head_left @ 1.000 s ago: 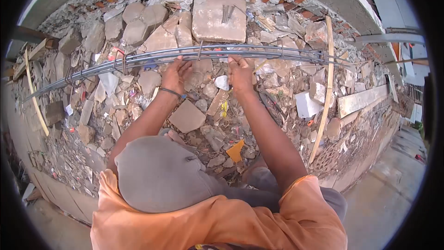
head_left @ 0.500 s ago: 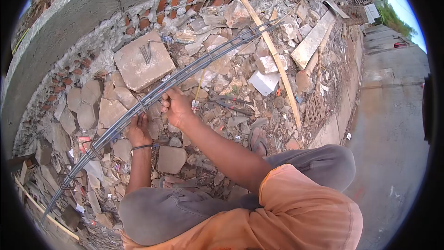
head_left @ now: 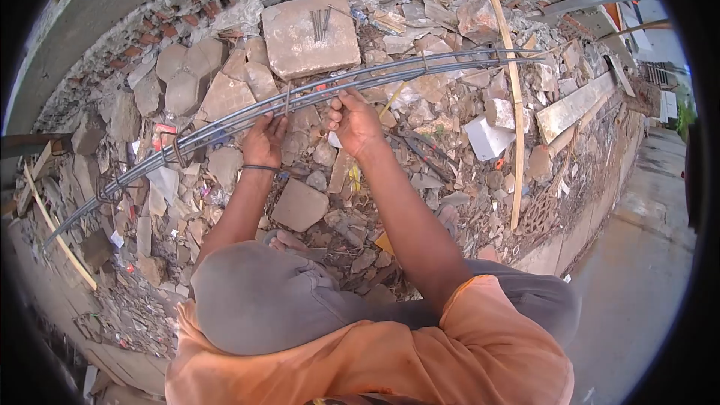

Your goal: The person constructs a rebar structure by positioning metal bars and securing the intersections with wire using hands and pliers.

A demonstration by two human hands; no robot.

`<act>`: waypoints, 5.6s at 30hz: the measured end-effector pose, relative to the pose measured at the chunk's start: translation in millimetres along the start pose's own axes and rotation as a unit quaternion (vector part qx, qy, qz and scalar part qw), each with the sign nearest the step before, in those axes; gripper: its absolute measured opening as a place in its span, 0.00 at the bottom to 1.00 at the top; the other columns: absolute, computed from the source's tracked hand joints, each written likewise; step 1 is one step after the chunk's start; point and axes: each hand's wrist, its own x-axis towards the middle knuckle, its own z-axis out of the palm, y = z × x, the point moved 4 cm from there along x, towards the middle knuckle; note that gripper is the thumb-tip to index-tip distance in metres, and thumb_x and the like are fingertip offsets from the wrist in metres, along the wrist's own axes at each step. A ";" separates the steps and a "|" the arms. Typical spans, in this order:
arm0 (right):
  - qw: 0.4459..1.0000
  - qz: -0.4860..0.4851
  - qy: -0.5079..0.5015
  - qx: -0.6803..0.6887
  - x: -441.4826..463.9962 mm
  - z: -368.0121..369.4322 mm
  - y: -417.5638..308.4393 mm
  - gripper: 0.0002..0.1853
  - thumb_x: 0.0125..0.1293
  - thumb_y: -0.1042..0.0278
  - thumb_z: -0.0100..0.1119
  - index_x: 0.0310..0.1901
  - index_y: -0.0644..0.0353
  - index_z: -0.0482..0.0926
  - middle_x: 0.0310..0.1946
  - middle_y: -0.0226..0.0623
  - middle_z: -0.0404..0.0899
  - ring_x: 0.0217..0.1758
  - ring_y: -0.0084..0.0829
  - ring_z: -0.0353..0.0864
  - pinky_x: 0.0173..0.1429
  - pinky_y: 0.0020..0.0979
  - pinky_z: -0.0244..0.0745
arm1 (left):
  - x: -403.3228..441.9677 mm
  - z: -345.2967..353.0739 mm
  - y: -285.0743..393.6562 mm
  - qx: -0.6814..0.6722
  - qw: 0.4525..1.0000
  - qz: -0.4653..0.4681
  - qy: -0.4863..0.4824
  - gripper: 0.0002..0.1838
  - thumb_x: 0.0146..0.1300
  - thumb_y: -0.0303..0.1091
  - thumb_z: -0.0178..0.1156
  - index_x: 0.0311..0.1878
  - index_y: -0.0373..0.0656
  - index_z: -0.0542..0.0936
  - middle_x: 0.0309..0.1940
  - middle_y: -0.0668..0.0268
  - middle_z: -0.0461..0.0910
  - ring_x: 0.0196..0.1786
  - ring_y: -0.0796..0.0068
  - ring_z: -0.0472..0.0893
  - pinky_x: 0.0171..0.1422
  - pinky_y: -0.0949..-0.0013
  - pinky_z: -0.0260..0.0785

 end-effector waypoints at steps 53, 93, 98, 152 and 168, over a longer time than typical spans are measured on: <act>0.895 -0.191 -0.044 -0.401 -54.7 59.3 -58.0 0.07 0.72 0.67 0.54 0.42 0.62 0.74 0.27 0.28 0.77 0.23 0.14 0.68 0.26 0.19 0.65 | -73.4 57.9 26.1 0.390 0.897 0.208 -0.026 0.14 0.64 0.36 0.66 0.48 0.39 0.78 0.33 0.67 0.84 0.34 0.82 0.81 0.35 0.77 0.70; 0.623 -0.469 0.130 -0.612 -65.5 22.2 -52.2 0.36 0.61 0.65 0.66 0.70 0.51 0.63 0.65 0.53 0.61 0.57 0.54 0.75 0.56 0.43 0.75 | -99.7 133.1 71.9 0.716 0.513 0.425 -0.210 0.34 0.55 0.41 0.71 0.62 0.34 0.72 0.58 0.53 0.76 0.62 0.56 0.74 0.67 0.56 0.63; 0.686 -0.243 -0.037 -0.684 -106.4 73.3 -12.9 0.25 0.63 0.62 0.64 0.60 0.63 0.73 0.51 0.48 0.76 0.57 0.52 0.76 0.61 0.45 0.71 | -95.9 98.1 15.3 0.245 0.940 -0.143 -0.189 0.16 0.67 0.39 0.63 0.49 0.36 0.79 0.42 0.64 0.84 0.43 0.68 0.83 0.50 0.63 0.75; 0.631 -0.244 0.241 -0.696 -34.5 32.8 -63.4 0.80 0.38 0.40 0.81 0.76 0.53 0.22 0.73 0.64 0.13 0.78 0.65 0.36 0.73 0.50 0.62 | -33.8 154.8 55.1 0.736 0.466 0.330 -0.364 0.34 0.54 0.32 0.69 0.65 0.36 0.70 0.64 0.47 0.72 0.66 0.49 0.72 0.71 0.59 0.65; 0.687 -0.248 0.140 -0.668 -59.1 -32.2 -74.6 0.29 0.58 0.61 0.71 0.59 0.63 0.72 0.56 0.48 0.72 0.52 0.39 0.78 0.51 0.39 0.74 | -35.9 152.9 56.8 0.751 0.436 0.357 -0.345 0.37 0.56 0.36 0.70 0.68 0.42 0.67 0.63 0.49 0.72 0.64 0.48 0.73 0.67 0.57 0.68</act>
